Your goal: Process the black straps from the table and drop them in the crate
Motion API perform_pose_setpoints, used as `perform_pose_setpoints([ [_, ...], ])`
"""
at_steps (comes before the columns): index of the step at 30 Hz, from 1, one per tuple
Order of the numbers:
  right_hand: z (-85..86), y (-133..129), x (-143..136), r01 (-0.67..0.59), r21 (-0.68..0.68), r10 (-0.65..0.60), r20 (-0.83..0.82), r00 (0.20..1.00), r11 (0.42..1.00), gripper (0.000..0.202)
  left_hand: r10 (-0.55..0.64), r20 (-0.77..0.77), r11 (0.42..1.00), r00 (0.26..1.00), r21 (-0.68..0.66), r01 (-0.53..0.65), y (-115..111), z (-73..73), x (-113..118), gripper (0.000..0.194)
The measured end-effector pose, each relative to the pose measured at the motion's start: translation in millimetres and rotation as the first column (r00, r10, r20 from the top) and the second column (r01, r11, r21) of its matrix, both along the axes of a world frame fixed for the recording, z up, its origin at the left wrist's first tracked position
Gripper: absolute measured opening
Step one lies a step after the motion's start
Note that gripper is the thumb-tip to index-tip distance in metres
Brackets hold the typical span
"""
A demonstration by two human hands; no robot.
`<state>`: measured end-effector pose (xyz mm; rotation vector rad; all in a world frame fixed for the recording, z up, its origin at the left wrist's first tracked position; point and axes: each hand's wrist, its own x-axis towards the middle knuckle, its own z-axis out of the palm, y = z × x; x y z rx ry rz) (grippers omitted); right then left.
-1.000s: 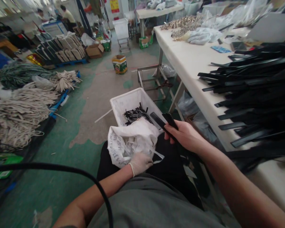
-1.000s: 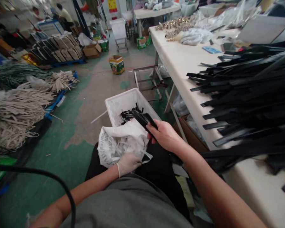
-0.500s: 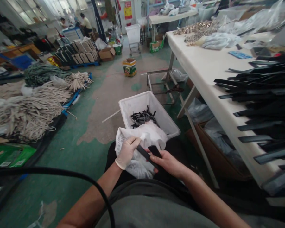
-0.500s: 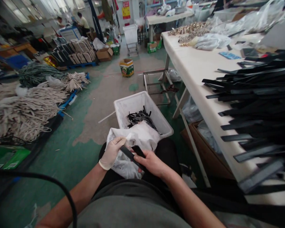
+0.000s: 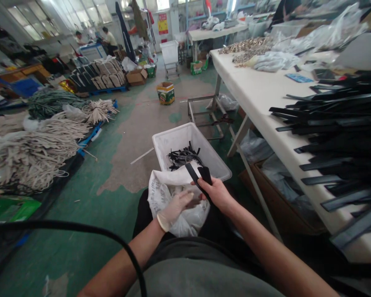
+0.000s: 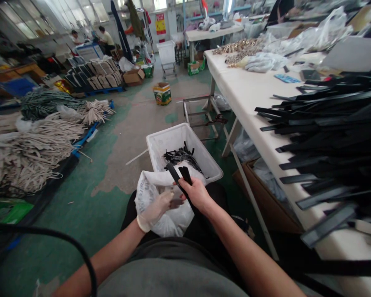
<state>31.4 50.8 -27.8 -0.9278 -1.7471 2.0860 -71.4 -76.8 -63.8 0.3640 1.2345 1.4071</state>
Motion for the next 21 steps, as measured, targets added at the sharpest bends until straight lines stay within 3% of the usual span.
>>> perform_pose_setpoints([
  [4,2.7,5.4,-3.6,0.021,0.029,-0.022,0.012,1.0,0.999,0.033,0.044,-0.161,0.998,0.986,-0.029,-0.049,-15.2,-10.9,20.5,0.044],
  [7,1.6,10.4,-5.0,0.054,0.06,-0.055,0.001,0.999,0.997,0.031,0.06,-0.156,0.998,0.986,-0.012,-0.063,-23.0,-12.0,20.8,0.047],
  [12,-0.6,20.6,-9.3,0.102,0.098,-0.097,-0.061,0.993,0.99,0.029,-0.008,-0.123,0.997,0.992,-0.078,-0.001,-33.8,-12.9,19.5,0.044],
  [16,2.8,22.9,-14.1,0.084,0.126,-0.074,-0.081,0.994,0.989,0.029,-0.144,-0.215,0.977,0.966,-0.187,0.104,-31.9,-10.9,16.1,0.037],
  [21,6.4,25.7,-19.0,0.084,0.171,-0.066,-0.109,0.992,0.982,0.031,-0.42,-0.378,0.899,0.825,-0.295,0.323,-22.9,-6.5,6.6,0.032],
])
